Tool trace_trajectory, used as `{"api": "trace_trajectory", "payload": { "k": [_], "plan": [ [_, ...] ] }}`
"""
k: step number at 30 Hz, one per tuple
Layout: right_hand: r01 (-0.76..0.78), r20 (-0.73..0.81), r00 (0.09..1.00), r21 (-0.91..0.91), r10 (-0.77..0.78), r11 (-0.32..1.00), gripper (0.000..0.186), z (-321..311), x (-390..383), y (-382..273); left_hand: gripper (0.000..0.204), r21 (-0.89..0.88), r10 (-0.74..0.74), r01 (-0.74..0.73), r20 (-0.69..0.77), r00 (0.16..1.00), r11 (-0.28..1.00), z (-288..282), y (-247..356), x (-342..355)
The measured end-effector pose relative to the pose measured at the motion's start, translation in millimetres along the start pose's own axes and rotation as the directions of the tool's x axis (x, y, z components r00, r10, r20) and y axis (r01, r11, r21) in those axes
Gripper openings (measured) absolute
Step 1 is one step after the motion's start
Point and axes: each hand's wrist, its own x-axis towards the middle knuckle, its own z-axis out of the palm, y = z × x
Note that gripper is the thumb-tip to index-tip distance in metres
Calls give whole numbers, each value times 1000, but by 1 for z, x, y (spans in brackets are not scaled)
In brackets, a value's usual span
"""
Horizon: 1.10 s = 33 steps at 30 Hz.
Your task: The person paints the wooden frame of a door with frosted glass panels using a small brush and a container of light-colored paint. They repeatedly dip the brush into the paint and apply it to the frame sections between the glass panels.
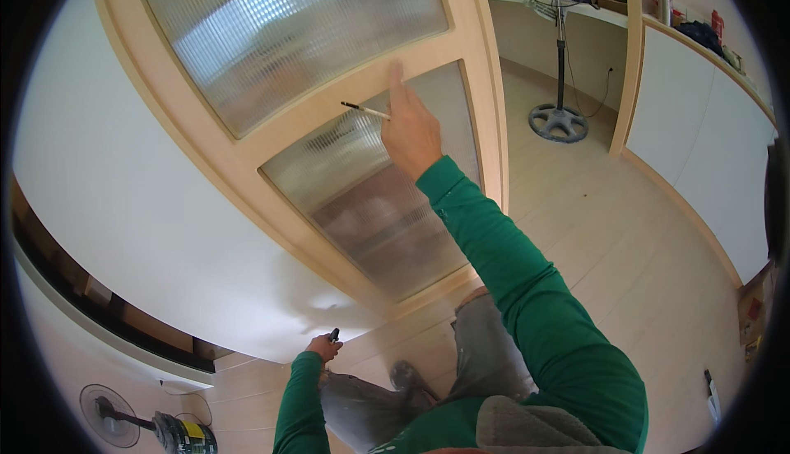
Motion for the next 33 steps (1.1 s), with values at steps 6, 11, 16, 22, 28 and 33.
{"api": "trace_trajectory", "payload": {
  "k": [6,11,16,22,28,33],
  "plan": [
    [26,-64,997,-90,-32,996,81,20,2,-13,44,27,-40,38,61,997,999,2,-4,2],
    [52,-16,998,-81,-54,995,83,25,-4,-29,43,-17,-12,13,59,998,1000,5,-2,3],
    [64,8,998,-71,-63,995,81,31,-9,-40,43,-15,-42,43,66,997,999,2,3,-2],
    [121,-9,992,-98,-123,988,75,46,-15,-56,45,-5,-36,37,65,997,999,2,1,0],
    [267,110,958,-16,-264,964,77,46,-30,-71,46,-11,-37,37,61,997,999,1,1,0],
    [326,388,840,198,-379,924,73,16,-106,-27,45,-34,-27,28,22,999,999,1,-9,-5]
  ]
}}
